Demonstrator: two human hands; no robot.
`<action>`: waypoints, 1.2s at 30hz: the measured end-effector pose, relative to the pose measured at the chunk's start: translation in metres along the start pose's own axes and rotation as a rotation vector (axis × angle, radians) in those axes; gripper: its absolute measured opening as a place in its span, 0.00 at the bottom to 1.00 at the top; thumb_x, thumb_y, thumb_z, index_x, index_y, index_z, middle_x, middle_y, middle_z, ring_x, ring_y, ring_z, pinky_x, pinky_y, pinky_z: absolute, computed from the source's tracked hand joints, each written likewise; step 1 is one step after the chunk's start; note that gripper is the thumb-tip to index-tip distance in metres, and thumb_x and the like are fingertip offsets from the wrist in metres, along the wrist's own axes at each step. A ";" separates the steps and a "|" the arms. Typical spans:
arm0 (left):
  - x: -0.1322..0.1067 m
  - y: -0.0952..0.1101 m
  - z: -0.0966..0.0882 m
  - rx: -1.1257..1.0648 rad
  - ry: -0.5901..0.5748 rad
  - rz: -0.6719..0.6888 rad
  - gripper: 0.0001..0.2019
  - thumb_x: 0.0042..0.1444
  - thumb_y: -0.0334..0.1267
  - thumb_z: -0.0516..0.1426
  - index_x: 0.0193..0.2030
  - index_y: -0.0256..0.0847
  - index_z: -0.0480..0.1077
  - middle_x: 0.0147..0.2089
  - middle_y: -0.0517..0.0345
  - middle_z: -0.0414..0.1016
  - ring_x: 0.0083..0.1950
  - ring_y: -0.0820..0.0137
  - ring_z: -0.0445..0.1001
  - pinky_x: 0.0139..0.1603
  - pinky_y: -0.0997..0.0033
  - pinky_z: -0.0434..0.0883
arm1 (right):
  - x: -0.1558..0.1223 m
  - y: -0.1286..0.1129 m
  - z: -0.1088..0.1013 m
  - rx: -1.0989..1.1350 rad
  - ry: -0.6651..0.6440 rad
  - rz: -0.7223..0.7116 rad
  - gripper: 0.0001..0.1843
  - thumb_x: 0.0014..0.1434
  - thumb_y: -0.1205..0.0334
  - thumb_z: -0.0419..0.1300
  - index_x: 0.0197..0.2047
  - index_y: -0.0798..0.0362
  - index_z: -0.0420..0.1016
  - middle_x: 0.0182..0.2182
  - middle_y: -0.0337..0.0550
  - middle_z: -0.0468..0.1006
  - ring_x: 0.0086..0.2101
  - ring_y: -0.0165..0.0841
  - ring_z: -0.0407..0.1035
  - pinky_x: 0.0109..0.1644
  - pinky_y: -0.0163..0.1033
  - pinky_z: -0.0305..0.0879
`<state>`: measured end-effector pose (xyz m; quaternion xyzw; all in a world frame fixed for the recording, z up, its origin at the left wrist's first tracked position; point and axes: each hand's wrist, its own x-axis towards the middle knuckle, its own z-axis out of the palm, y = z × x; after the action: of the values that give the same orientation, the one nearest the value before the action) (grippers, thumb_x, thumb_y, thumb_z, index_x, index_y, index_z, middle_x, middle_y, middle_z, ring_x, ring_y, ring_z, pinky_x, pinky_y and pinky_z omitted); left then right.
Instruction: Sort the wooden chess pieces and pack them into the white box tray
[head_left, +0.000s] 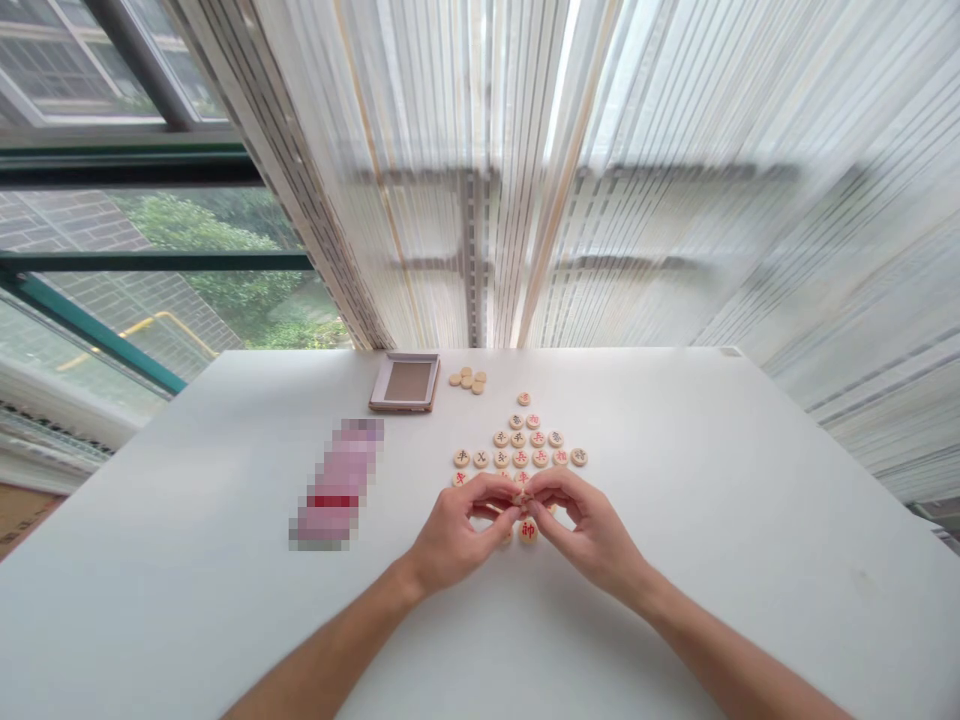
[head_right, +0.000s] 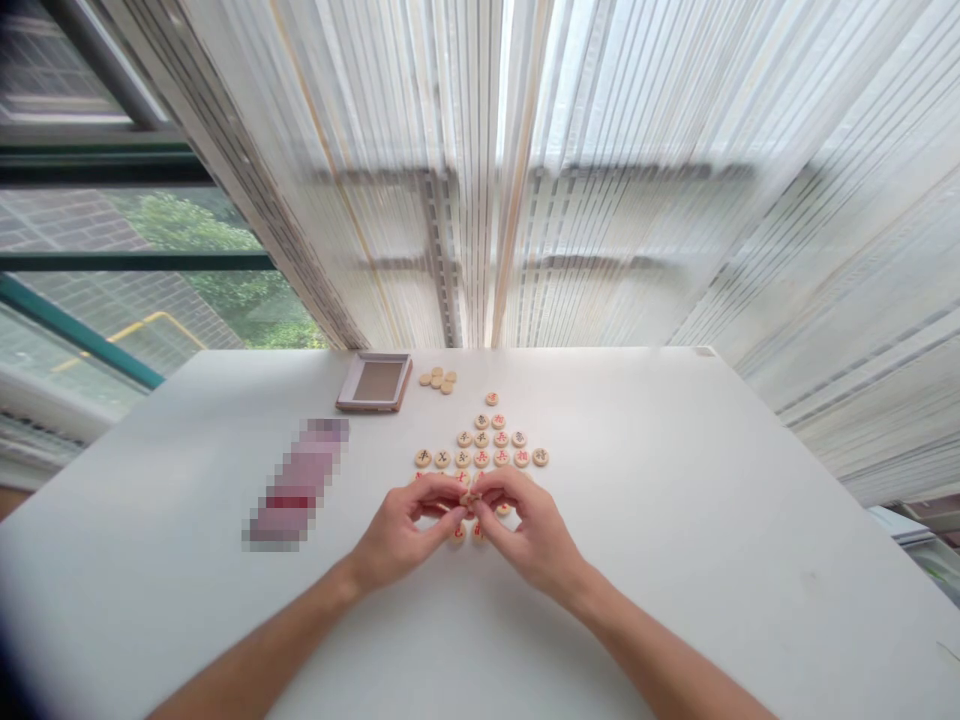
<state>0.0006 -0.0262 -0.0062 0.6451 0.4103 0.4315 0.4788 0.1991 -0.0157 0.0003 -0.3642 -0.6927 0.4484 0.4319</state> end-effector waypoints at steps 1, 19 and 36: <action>0.000 0.000 0.000 -0.001 -0.011 -0.005 0.11 0.62 0.39 0.61 0.50 0.41 0.75 0.46 0.53 0.82 0.43 0.65 0.83 0.47 0.64 0.81 | 0.000 0.000 0.000 0.007 0.003 0.002 0.04 0.67 0.60 0.60 0.43 0.50 0.74 0.37 0.44 0.78 0.37 0.34 0.77 0.42 0.41 0.77; -0.003 -0.002 -0.001 0.083 -0.077 0.125 0.11 0.64 0.36 0.59 0.53 0.44 0.75 0.46 0.56 0.84 0.46 0.66 0.83 0.50 0.66 0.80 | 0.000 0.003 -0.003 0.144 -0.032 0.171 0.10 0.63 0.54 0.65 0.37 0.52 0.73 0.31 0.41 0.79 0.33 0.34 0.77 0.39 0.41 0.75; 0.003 -0.006 -0.005 -0.026 -0.015 0.010 0.13 0.63 0.38 0.62 0.53 0.40 0.74 0.48 0.51 0.82 0.46 0.64 0.83 0.50 0.64 0.80 | 0.002 0.002 -0.009 0.174 -0.079 0.127 0.12 0.67 0.57 0.61 0.52 0.47 0.78 0.44 0.46 0.82 0.43 0.38 0.80 0.50 0.46 0.78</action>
<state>-0.0043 -0.0204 -0.0104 0.6440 0.3979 0.4346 0.4880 0.2072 -0.0103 0.0010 -0.3504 -0.6431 0.5475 0.4049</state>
